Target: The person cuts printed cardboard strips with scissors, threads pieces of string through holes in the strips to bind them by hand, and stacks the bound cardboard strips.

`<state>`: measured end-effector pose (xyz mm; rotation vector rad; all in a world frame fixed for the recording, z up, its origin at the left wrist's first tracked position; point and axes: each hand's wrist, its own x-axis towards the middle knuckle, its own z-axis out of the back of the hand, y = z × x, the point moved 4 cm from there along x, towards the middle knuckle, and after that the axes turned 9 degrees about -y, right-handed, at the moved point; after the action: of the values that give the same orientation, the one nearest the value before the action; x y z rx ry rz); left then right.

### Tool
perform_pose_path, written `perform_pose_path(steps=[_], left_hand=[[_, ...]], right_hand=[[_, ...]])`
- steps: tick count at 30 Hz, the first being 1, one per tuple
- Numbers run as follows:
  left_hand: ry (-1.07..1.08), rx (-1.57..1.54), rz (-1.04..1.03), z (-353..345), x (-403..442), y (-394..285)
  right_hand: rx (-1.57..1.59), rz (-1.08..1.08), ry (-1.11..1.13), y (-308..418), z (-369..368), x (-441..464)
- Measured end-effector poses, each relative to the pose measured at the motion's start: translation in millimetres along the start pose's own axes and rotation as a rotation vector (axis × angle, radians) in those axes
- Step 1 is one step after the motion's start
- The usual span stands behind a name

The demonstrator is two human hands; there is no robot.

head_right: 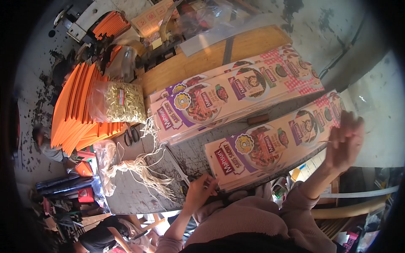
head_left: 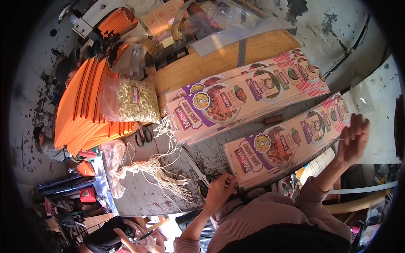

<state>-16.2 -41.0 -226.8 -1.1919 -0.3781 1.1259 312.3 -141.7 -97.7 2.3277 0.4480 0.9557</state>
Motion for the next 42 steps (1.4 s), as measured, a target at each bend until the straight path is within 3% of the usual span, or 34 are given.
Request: perform_pose_path(steps=[2,3,4,5,9,12,13,20,42], left_hand=[[0.046,-0.017,0.045,-1,-2,0],[0.046,-0.017,0.044,-3,-2,5],[0.052,-0.226,0.07,-5,-2,13],[0.057,-0.434,0.096,-7,-2,18],[0.045,-0.534,-0.017,-4,-1,16],[0.087,-0.663,0.162,-4,-3,11],[0.068,-0.74,0.175,-4,-3,4],[0.098,-1.056,0.32,-7,-4,-1],[0.113,-1.003,0.268,-9,-7,8]], right_hand=[[-0.412,-0.039,0.045,-22,-23,-8],[-0.597,-0.133,0.044,-30,-40,-18],[-0.675,-0.317,0.011,-40,-54,-27],[-0.776,-0.293,0.227,-54,-63,-35],[-0.949,-0.209,0.805,-83,-109,-78],[-1.094,-0.019,0.933,-91,-127,-98],[-1.135,0.055,0.93,-92,-130,-100],[-1.0,0.026,0.867,-99,-136,-103],[-0.99,-0.041,0.984,-107,-137,-112]])
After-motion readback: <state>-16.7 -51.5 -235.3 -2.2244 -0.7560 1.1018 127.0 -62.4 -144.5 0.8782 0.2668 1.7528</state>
